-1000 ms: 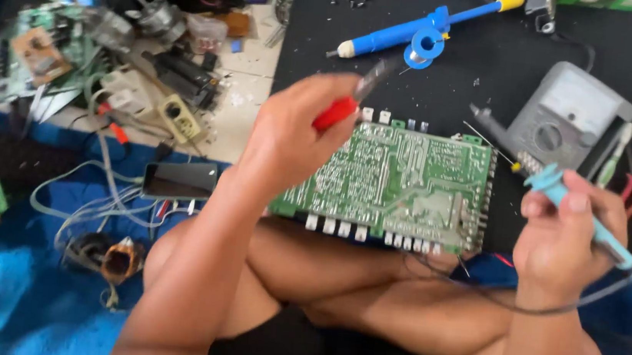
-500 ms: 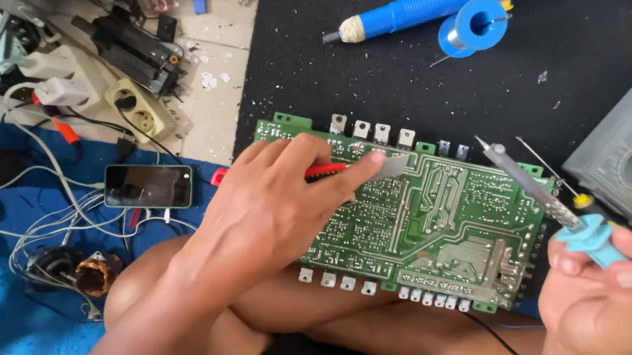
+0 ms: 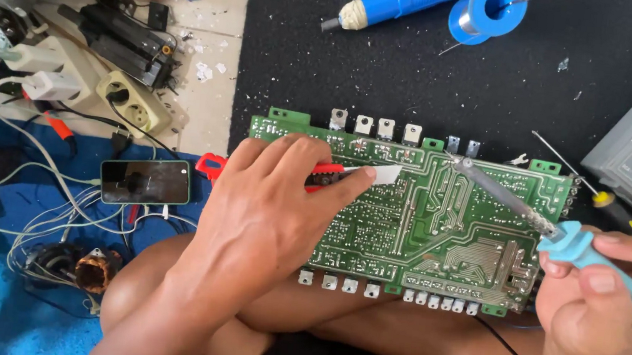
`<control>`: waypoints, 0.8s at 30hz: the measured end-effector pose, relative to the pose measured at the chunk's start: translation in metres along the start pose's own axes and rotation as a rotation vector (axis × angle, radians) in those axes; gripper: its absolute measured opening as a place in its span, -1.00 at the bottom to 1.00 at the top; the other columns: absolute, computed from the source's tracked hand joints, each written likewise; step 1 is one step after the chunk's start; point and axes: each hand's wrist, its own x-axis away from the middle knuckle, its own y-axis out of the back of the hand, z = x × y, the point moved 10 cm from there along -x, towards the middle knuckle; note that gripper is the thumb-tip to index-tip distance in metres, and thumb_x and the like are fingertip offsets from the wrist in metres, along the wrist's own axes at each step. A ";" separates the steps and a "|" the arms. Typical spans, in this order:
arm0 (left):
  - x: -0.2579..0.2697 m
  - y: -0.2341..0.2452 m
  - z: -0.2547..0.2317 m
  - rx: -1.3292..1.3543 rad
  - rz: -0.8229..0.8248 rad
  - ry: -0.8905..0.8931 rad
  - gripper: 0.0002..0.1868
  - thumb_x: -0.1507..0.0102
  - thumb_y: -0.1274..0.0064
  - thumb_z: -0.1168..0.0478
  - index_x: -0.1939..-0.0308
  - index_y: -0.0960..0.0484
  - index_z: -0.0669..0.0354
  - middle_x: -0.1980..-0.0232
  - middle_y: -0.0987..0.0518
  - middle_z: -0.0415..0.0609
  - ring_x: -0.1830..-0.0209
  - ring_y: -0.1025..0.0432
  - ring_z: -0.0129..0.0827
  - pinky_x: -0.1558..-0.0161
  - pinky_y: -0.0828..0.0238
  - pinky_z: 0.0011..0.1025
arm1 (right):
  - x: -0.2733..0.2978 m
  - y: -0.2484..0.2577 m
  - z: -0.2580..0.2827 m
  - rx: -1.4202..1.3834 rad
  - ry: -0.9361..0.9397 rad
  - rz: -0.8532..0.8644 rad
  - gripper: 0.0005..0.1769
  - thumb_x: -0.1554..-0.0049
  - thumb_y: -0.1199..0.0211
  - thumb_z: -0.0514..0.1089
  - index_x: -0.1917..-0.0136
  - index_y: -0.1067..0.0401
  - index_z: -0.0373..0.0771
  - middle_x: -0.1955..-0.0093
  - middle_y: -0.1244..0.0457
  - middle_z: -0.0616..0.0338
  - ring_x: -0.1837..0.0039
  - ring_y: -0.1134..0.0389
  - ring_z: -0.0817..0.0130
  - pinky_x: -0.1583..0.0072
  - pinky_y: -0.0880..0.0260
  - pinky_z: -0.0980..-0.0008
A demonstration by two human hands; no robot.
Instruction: The person tests components on a printed circuit board with a multimeter and performs soldering to repair it.
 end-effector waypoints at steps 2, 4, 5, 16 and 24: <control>0.000 -0.001 0.000 -0.006 0.000 -0.003 -0.63 -0.20 -0.10 0.27 -0.08 -0.75 0.03 0.06 -0.42 0.03 0.11 -0.38 -0.13 0.09 -0.19 -0.21 | -0.001 -0.001 0.000 -0.009 -0.005 -0.003 -0.80 -0.27 -0.07 -0.11 -0.17 -0.25 -0.10 0.04 -0.23 0.24 0.10 -0.24 0.48 -0.01 -0.38 0.50; 0.000 -0.003 0.000 0.002 -0.002 0.000 -0.63 -0.19 -0.09 0.30 -0.07 -0.76 0.03 0.05 -0.42 0.04 0.05 -0.39 -0.11 0.07 -0.22 -0.20 | -0.002 0.000 -0.001 -0.013 -0.026 -0.014 -0.79 -0.27 -0.09 -0.08 -0.17 -0.28 -0.09 0.02 -0.28 0.15 0.10 -0.24 0.46 -0.02 -0.37 0.52; -0.001 -0.002 0.000 0.002 -0.002 -0.003 -0.63 -0.19 -0.09 0.30 -0.07 -0.76 0.03 0.05 -0.42 0.04 0.05 -0.39 -0.11 0.07 -0.22 -0.20 | -0.002 0.000 0.000 -0.013 -0.025 -0.016 -0.79 -0.27 -0.09 -0.08 -0.17 -0.28 -0.09 0.02 -0.28 0.15 0.10 -0.24 0.46 -0.02 -0.37 0.52; -0.002 -0.004 0.001 -0.003 -0.005 0.006 -0.63 -0.16 -0.15 0.35 -0.05 -0.76 0.04 0.07 -0.41 0.02 0.08 -0.37 -0.14 0.13 -0.22 -0.21 | -0.007 -0.013 0.007 0.064 0.067 0.142 -0.77 -0.19 -0.11 -0.20 -0.13 -0.28 -0.20 -0.01 -0.31 0.14 0.03 -0.35 0.41 -0.12 -0.47 0.53; -0.001 -0.005 0.002 -0.007 -0.013 0.013 -0.61 -0.15 -0.14 0.36 -0.05 -0.74 0.03 0.05 -0.42 0.02 0.06 -0.38 -0.12 0.09 -0.25 -0.19 | -0.004 -0.016 0.007 0.112 0.081 0.152 -0.79 -0.14 -0.20 -0.26 -0.07 -0.34 -0.25 0.00 -0.34 0.07 0.01 -0.40 0.39 -0.13 -0.53 0.52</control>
